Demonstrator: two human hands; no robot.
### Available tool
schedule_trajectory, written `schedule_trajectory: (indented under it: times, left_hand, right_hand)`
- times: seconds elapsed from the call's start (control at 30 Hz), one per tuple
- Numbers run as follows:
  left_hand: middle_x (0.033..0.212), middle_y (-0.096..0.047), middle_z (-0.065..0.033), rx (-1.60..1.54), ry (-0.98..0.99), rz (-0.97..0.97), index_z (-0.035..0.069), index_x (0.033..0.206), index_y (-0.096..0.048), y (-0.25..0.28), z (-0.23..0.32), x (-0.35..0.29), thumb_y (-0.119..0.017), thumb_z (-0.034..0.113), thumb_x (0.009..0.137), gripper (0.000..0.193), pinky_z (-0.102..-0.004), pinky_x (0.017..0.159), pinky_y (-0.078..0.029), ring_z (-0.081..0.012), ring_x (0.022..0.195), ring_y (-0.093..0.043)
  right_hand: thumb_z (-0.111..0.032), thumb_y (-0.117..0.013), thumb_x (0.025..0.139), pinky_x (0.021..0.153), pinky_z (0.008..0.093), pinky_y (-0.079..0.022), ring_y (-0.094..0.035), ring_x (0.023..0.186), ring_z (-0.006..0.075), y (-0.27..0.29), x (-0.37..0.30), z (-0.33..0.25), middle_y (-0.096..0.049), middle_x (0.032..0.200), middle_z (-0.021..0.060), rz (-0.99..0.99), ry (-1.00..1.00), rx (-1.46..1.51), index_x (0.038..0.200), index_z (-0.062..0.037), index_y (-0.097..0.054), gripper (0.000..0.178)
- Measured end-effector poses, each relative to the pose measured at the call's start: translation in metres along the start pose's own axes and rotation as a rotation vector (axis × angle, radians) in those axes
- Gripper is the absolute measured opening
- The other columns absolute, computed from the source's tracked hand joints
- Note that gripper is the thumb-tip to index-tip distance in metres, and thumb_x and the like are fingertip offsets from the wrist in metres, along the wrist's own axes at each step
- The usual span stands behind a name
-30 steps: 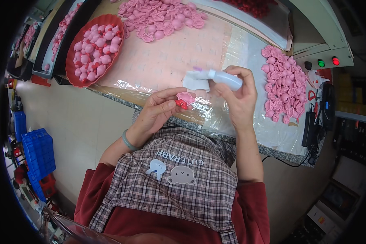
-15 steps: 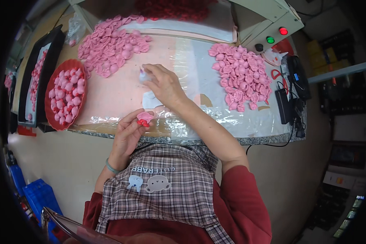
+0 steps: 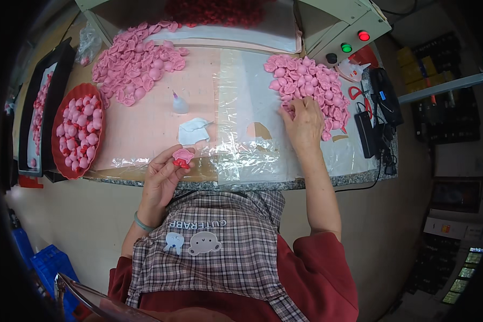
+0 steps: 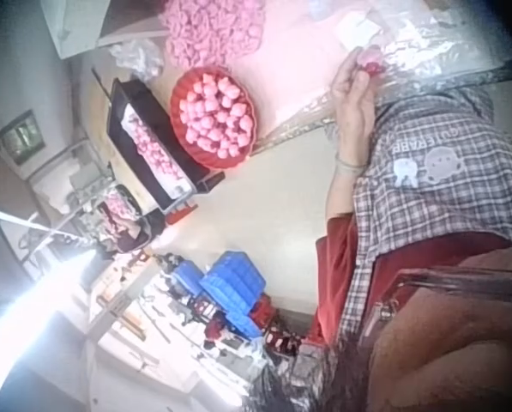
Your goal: The recorder is applying glue from a bottle to small pink toy components and assembling them.
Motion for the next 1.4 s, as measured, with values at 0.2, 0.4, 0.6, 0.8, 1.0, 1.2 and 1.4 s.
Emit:
schedule_trajectory:
  times: [0.2, 0.4, 0.6, 0.8, 1.0, 1.2, 1.4]
  left_hand:
    - [0.125, -0.06, -0.0233, 0.006, 0.001, 0.011, -0.005, 0.133, -0.051, 0.002, -0.002, -0.002, -0.061, 0.011, 0.094, 0.043, -0.0336, 0.089, -0.055, -0.0281, 0.103, -0.066]
    - [0.128, -0.058, -0.0253, 0.012, 0.002, 0.019, -0.005, 0.132, -0.052, 0.004, -0.003, -0.001, -0.062, 0.013, 0.093, 0.044, -0.0316, 0.088, -0.055, -0.0267, 0.104, -0.066]
    - [0.126, -0.06, -0.024, -0.004, -0.003, 0.005, -0.004, 0.133, -0.051, 0.006, -0.005, -0.002, -0.062, 0.013, 0.093, 0.045, -0.0318, 0.088, -0.055, -0.026, 0.103, -0.066]
    - [0.125, -0.06, -0.0228, 0.043, -0.011, 0.017, -0.002, 0.133, -0.051, 0.005, -0.004, -0.005, -0.061, 0.013, 0.094, 0.043, -0.0328, 0.087, -0.055, -0.0268, 0.103, -0.066]
    - [0.126, -0.06, -0.0219, 0.084, -0.004, 0.001, -0.001, 0.133, -0.052, 0.006, -0.007, -0.001, -0.06, 0.014, 0.095, 0.042, -0.0342, 0.088, -0.054, -0.0269, 0.103, -0.066]
    - [0.127, -0.06, -0.0197, 0.131, -0.017, 0.002, -0.002, 0.132, -0.054, 0.0, -0.003, -0.003, -0.061, 0.012, 0.094, 0.042, -0.0351, 0.09, -0.054, -0.0263, 0.104, -0.065]
    - [0.124, -0.062, -0.018, 0.203, 0.037, -0.011, -0.002, 0.132, -0.053, -0.006, -0.007, -0.006, -0.064, 0.011, 0.092, 0.044, -0.0356, 0.091, -0.054, -0.0244, 0.107, -0.064]
  right_hand:
    - [-0.019, -0.079, 0.074, 0.068, 0.0376, -0.047, -0.059, 0.075, 0.0266, -0.005, 0.0, -0.005, -0.06, 0.079, 0.0088, 0.038, 0.078, -0.098, 0.085, -0.0048, -0.069, 0.021]
    - [-0.017, -0.066, 0.091, 0.063, 0.0303, -0.044, -0.053, 0.068, 0.0126, -0.045, -0.005, -0.008, -0.056, 0.069, -0.001, -0.357, -0.231, 0.844, 0.085, -0.0007, -0.067, 0.017]
    - [-0.018, -0.058, 0.095, 0.063, 0.0299, -0.046, -0.056, 0.069, 0.0125, -0.09, -0.017, -0.028, -0.062, 0.075, 0.002, -0.838, -0.385, 0.852, 0.091, -0.0002, -0.069, 0.021]
    - [-0.014, -0.066, 0.087, 0.065, 0.0324, -0.048, -0.062, 0.072, 0.0211, -0.045, 0.007, -0.047, -0.064, 0.08, 0.0108, -0.388, -0.007, 0.501, 0.097, 0.0009, -0.068, 0.018]
    - [-0.006, -0.069, 0.082, 0.07, 0.0329, -0.054, -0.065, 0.08, 0.0233, -0.036, -0.004, -0.069, -0.064, 0.095, 0.0119, -0.349, 0.089, 0.435, 0.099, 0.001, -0.066, 0.019]
    - [-0.007, -0.07, 0.08, 0.075, 0.0305, -0.054, -0.065, 0.083, 0.0214, -0.034, -0.002, -0.079, -0.064, 0.097, 0.0112, -0.384, 0.078, 0.398, 0.104, -0.0002, -0.062, 0.026]
    - [0.0, -0.073, 0.075, 0.086, 0.0285, -0.051, -0.064, 0.09, 0.0175, -0.017, -0.023, -0.114, -0.064, 0.101, 0.0101, -0.486, 0.056, 0.939, 0.106, 0.0009, -0.06, 0.033]
Point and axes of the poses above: each hand's wrist, its own x-axis towards the middle knuckle, its own y-axis out of the back of the hand, z = x × y, the point moved 9 cm from there along x, towards the middle knuckle
